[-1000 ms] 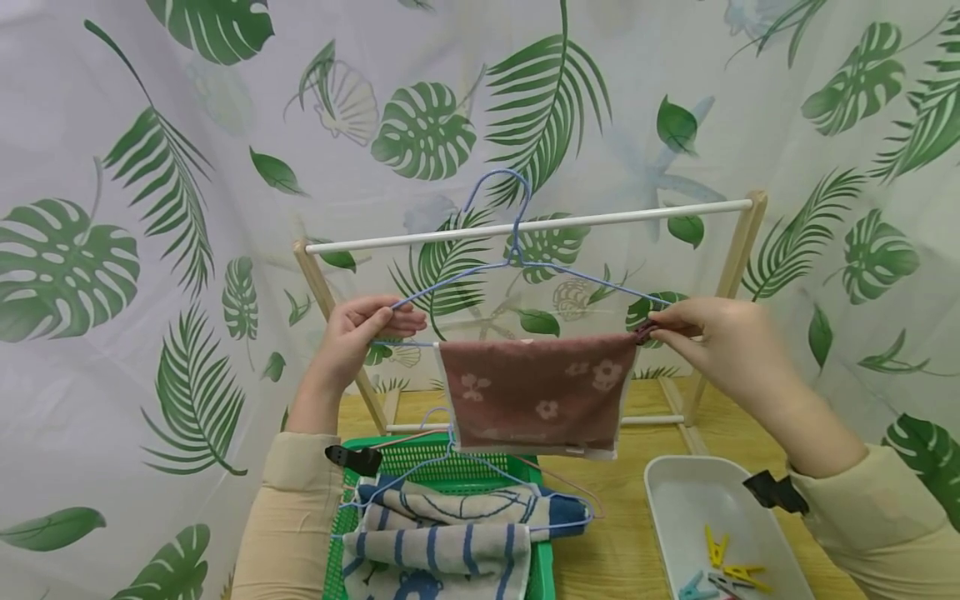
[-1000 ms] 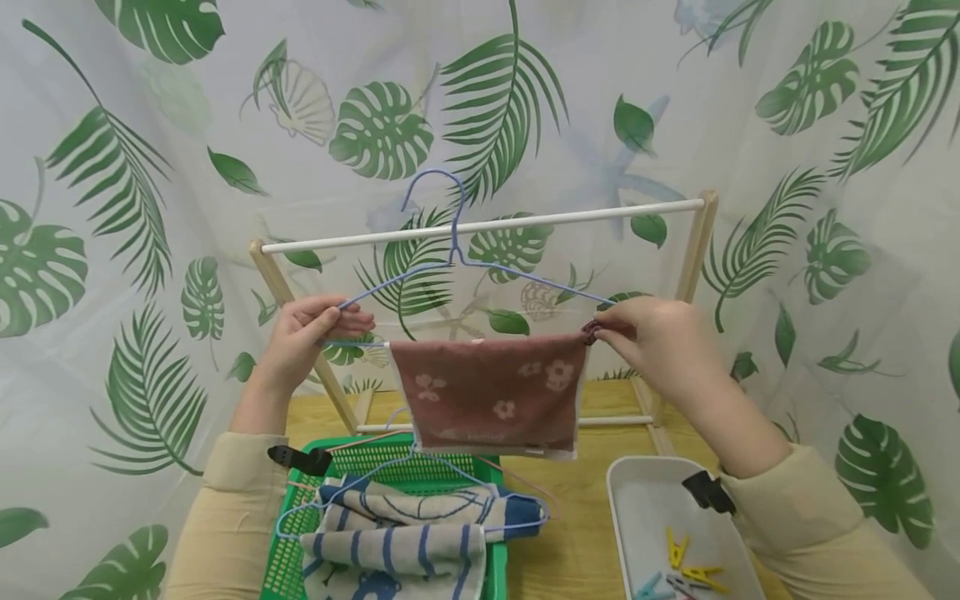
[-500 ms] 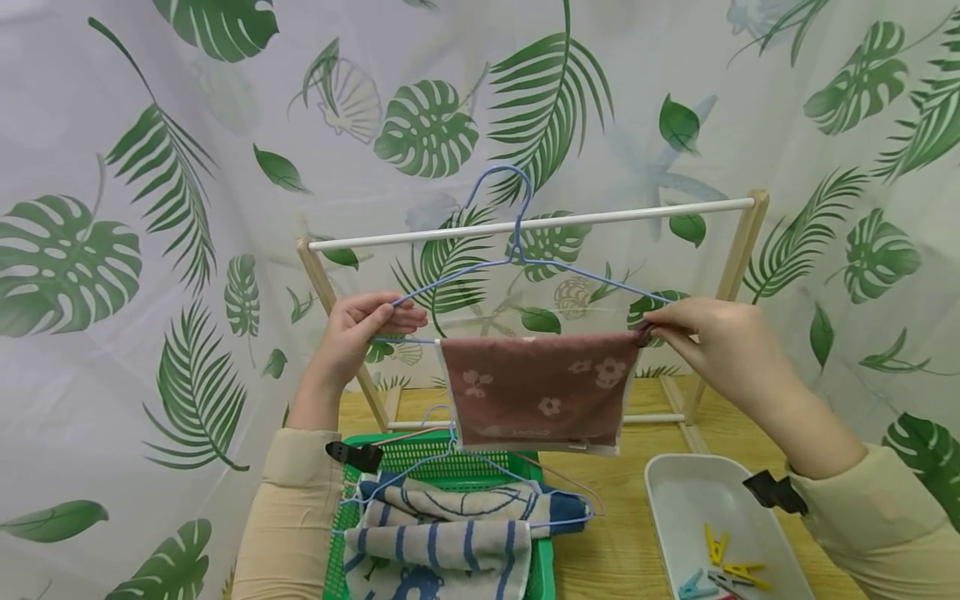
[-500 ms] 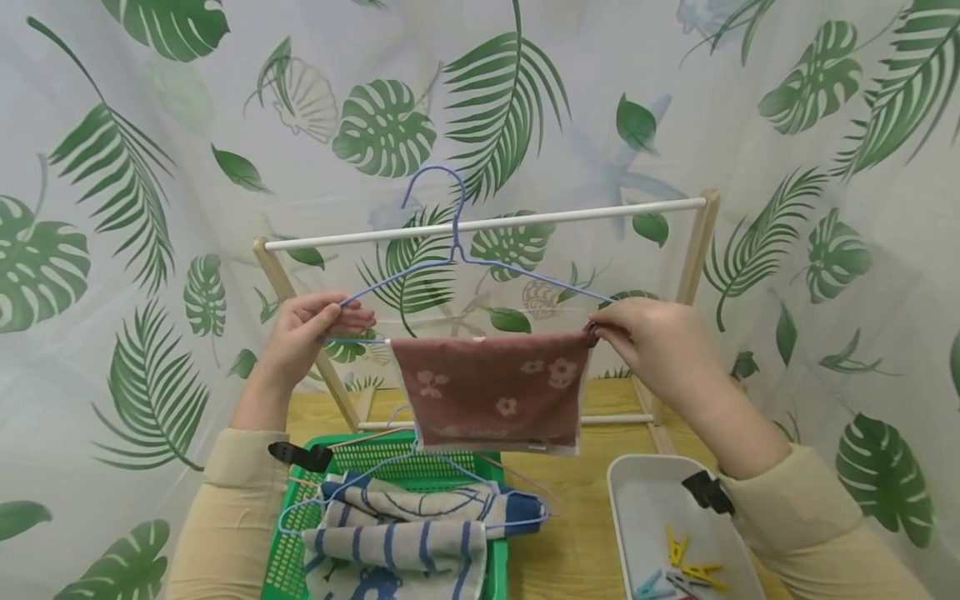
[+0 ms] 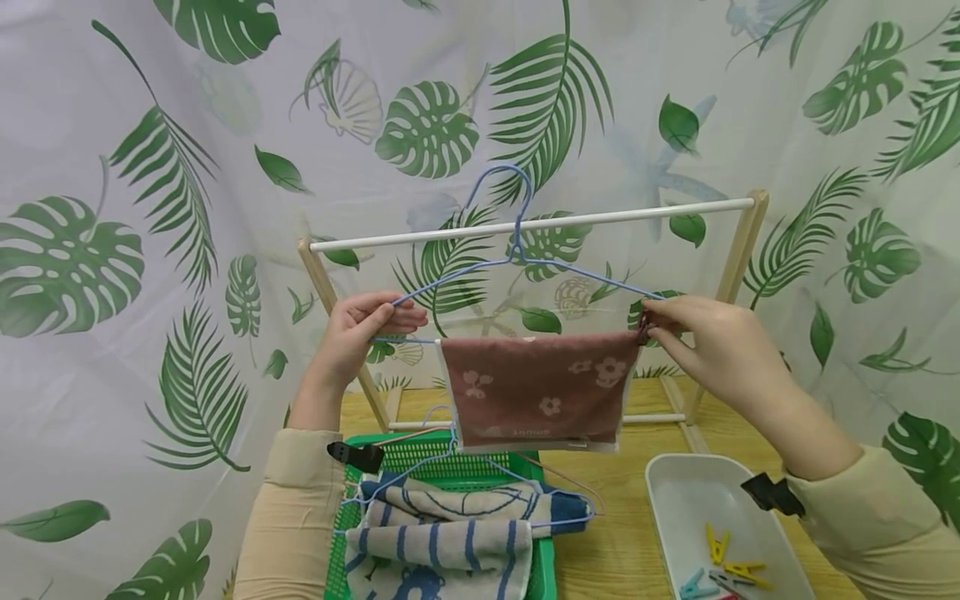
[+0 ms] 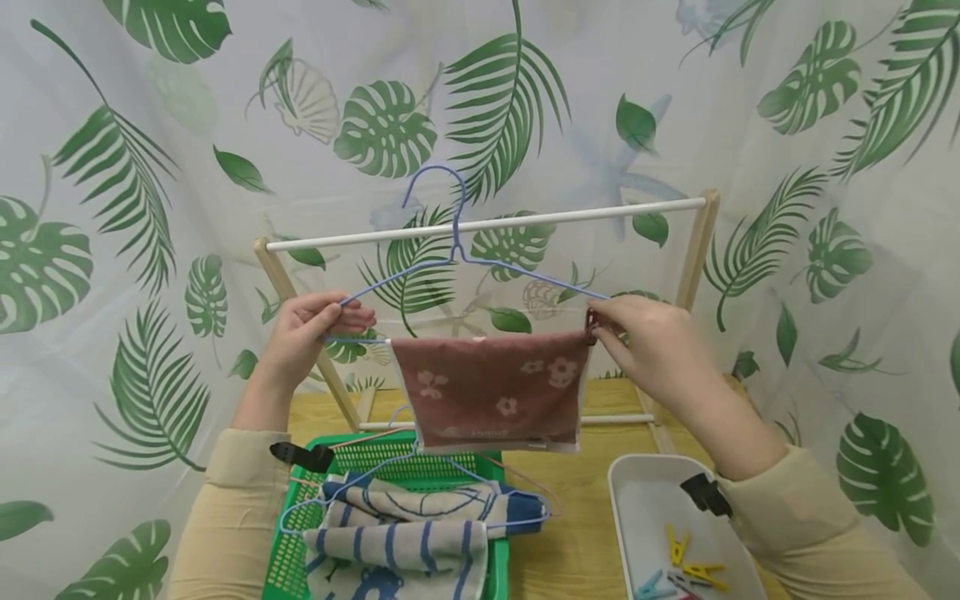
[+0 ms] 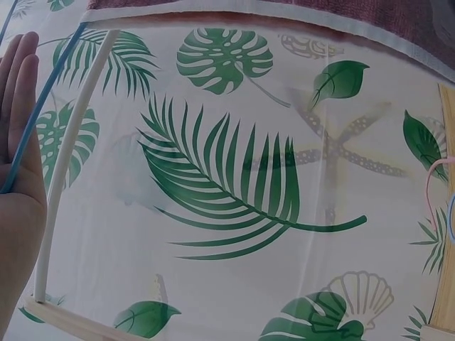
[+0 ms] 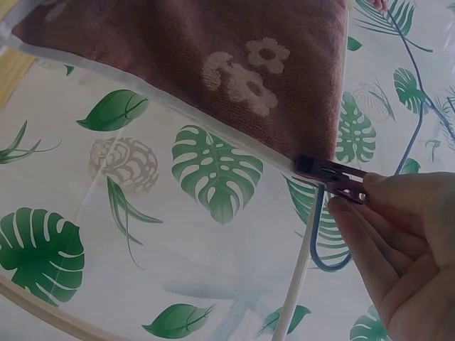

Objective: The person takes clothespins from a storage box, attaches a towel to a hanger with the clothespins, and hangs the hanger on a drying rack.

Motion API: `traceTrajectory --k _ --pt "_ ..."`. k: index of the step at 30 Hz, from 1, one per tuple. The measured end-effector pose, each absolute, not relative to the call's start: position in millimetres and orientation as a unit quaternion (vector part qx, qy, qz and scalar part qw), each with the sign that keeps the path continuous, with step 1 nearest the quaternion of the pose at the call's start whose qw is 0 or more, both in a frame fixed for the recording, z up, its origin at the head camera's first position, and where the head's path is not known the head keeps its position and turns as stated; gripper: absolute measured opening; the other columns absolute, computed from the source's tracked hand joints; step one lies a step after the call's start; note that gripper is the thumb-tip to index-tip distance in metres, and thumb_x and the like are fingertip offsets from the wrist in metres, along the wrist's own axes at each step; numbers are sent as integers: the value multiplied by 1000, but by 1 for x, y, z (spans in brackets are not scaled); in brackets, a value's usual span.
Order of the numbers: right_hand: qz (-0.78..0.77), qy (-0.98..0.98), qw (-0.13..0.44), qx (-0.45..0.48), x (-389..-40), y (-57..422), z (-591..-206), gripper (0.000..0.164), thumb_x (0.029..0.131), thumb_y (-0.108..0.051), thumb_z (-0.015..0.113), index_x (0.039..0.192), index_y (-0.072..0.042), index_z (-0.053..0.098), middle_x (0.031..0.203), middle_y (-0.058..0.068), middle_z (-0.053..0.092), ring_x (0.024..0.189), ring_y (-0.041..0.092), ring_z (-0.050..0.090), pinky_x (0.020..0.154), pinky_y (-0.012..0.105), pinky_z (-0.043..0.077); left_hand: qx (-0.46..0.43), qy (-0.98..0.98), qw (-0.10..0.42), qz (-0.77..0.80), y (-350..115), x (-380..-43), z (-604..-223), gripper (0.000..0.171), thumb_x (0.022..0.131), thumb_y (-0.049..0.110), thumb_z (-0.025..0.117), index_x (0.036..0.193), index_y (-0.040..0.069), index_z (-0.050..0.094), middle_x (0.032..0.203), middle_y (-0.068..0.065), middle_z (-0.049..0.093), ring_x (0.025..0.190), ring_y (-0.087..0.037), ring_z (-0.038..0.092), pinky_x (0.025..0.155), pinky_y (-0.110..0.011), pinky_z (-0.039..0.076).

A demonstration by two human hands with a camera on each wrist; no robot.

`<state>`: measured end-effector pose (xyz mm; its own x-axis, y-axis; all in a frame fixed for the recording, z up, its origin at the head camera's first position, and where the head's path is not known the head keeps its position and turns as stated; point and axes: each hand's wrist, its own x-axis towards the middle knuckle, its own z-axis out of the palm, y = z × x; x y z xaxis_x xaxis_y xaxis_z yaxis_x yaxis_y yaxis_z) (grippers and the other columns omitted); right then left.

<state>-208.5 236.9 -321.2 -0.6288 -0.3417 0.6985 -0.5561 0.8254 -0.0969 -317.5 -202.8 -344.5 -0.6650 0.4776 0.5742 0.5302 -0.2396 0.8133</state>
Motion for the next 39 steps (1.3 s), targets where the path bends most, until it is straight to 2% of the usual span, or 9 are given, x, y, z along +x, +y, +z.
traceTrajectory --k 8,11,15,24,34,36,39 --pt "170 -878 372 249 -208 237 -324 37 82 6 86 118 1 79 101 18 82 80 31 78 62 50 62 -404 -613 20 -678 -201 -317 -344 29 113 7 49 118 9 77 108 3 83 100 -10 81 89 -28 66" --pt "169 -878 373 246 -209 237 -325 37 83 5 86 118 0 79 103 19 82 81 33 79 62 51 62 -404 -614 19 -678 -201 -317 -344 29 113 8 50 117 12 78 108 3 83 99 -10 81 89 -27 66" --pt "166 -881 370 241 -208 238 -326 37 83 3 86 119 0 79 103 19 82 84 34 78 63 51 62 -403 -616 20 -676 -200 -317 -344 29 113 12 51 116 21 79 108 4 83 99 -9 81 89 -27 66" --pt "179 -883 370 225 -206 237 -326 35 85 2 85 119 0 79 105 21 81 83 36 79 65 53 63 -403 -611 18 -682 -199 -317 -345 32 113 7 49 118 17 79 107 3 83 99 -9 81 89 -27 66" --pt "195 -885 367 211 -205 240 -322 28 85 1 86 113 0 81 101 22 81 79 36 79 65 54 63 -403 -607 18 -684 -197 -318 -345 31 113 9 50 117 20 79 108 3 83 100 -10 81 90 -28 66" --pt "198 -882 371 211 -205 242 -321 27 84 1 87 111 -1 82 100 20 81 77 35 79 65 48 63 -404 -605 17 -686 -197 -319 -345 32 113 8 50 116 20 79 108 3 83 100 -10 81 90 -28 66" --pt "203 -878 377 214 -203 246 -321 27 83 3 88 109 -2 82 98 18 82 75 33 79 65 24 61 -404 -602 16 -689 -198 -319 -345 34 113 5 48 117 18 79 108 3 83 100 -10 81 90 -28 66"
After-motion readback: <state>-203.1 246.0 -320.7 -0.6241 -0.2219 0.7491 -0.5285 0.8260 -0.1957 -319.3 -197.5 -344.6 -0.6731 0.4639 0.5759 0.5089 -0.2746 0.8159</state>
